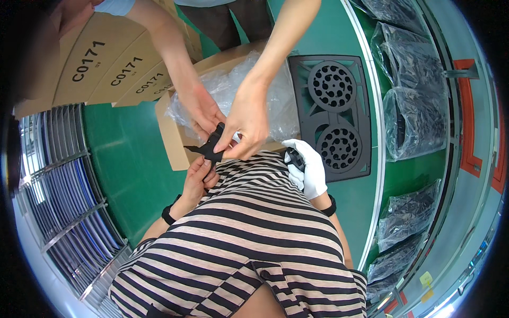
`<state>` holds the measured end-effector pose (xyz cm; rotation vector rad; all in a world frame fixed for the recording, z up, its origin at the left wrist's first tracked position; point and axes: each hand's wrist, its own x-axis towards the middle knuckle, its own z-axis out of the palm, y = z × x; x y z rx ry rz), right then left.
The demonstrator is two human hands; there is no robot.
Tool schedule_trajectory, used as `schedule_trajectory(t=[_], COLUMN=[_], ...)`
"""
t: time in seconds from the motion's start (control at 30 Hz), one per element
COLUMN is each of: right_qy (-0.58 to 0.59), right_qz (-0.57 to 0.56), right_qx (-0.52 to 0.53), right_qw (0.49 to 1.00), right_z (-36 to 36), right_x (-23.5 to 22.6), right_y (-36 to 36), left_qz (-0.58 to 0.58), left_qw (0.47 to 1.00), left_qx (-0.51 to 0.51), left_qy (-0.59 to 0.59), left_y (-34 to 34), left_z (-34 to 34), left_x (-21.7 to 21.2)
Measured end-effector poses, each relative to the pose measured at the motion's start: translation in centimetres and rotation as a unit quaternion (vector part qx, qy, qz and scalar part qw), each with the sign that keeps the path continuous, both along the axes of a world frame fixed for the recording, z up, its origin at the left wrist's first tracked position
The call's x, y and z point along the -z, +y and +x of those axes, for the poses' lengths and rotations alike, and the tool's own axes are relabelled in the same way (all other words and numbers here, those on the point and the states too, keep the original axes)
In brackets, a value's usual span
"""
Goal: The recorder is placing industrial components into plastic bags on an assembly line.
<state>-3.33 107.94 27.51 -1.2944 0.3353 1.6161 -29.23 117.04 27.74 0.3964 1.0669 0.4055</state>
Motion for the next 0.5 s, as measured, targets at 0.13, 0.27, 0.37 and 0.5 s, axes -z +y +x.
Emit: schedule_trajectory(t=[0.13, 0.27, 0.37, 0.5], right_qy=[0.001, 0.0, -0.018, 0.008], right_qz=[0.007, 0.008, -0.009, 0.011], right_qx=[0.003, -0.014, 0.029, -0.012], right_qw=[1.0, 1.0, 0.999, 1.0], right_z=[-0.1, -0.4, 0.8, -0.3], right_x=[-0.3, -0.3, -0.9, -0.9], right_y=[0.1, 0.6, -0.5, 1.5], left_qz=[0.0, -0.001, -0.015, 0.003], left_qw=[1.0, 1.0, 0.999, 1.0], left_qx=[-0.004, -0.012, 0.031, -0.012], left_qy=[-0.002, 0.026, -0.004, -0.004], left_y=[0.2, 0.2, 1.2, 0.4], left_z=[0.0, -0.1, 1.8, -0.4], left_x=[-0.3, -1.0, 0.2, -0.4])
